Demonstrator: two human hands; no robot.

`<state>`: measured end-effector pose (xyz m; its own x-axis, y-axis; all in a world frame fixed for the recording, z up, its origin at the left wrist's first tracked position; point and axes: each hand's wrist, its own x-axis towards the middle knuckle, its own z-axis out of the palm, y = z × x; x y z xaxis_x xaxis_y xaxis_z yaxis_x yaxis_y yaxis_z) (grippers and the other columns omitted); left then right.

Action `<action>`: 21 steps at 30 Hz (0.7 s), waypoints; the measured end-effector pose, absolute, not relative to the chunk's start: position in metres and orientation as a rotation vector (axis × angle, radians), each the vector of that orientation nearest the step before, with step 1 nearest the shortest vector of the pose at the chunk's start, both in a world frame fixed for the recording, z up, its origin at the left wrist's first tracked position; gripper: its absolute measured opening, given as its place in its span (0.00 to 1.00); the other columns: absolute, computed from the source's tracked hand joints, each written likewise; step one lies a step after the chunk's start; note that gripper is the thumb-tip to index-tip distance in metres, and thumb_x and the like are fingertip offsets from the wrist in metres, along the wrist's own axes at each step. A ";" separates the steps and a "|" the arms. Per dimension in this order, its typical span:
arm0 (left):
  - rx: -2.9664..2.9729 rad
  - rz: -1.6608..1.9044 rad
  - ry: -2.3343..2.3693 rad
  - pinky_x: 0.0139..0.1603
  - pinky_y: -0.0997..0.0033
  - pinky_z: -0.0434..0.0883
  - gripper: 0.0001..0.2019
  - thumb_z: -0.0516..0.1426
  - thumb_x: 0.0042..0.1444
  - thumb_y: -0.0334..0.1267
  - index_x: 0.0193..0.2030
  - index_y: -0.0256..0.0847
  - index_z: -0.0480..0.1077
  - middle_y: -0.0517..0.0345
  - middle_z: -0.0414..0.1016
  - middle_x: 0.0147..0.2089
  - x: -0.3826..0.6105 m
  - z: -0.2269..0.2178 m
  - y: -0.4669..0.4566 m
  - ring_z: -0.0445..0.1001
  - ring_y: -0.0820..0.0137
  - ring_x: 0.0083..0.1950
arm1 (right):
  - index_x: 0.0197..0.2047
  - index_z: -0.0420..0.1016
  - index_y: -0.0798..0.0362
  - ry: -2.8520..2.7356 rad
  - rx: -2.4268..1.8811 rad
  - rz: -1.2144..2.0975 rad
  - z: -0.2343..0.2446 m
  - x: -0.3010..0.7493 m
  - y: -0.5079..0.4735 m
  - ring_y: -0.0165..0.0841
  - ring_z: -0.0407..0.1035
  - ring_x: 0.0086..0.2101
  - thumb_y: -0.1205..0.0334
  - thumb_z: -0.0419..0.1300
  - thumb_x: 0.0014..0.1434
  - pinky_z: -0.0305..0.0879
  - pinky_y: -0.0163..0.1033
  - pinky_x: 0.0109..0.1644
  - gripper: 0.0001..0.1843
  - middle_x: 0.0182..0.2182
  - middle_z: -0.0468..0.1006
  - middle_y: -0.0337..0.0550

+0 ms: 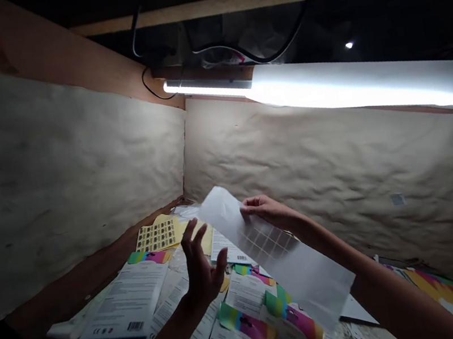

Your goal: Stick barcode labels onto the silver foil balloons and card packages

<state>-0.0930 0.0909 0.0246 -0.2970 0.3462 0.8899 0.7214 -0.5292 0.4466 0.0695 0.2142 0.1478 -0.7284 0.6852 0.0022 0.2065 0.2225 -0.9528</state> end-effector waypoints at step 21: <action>-1.996 -3.206 -2.036 0.30 0.74 0.70 0.22 0.66 0.44 0.52 0.37 0.34 0.76 0.58 0.73 0.28 -0.096 0.008 0.118 0.70 0.73 0.28 | 0.36 0.81 0.53 -2.499 -1.006 0.576 0.088 0.056 0.170 0.34 0.74 0.31 0.52 0.60 0.59 0.63 0.33 0.32 0.14 0.32 0.82 0.44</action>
<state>-0.0964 0.1184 0.0081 -0.1040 0.9930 0.0568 -0.3707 -0.0917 0.9242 0.0556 0.1696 0.0884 -0.6695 0.7168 0.1949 0.5591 0.6590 -0.5031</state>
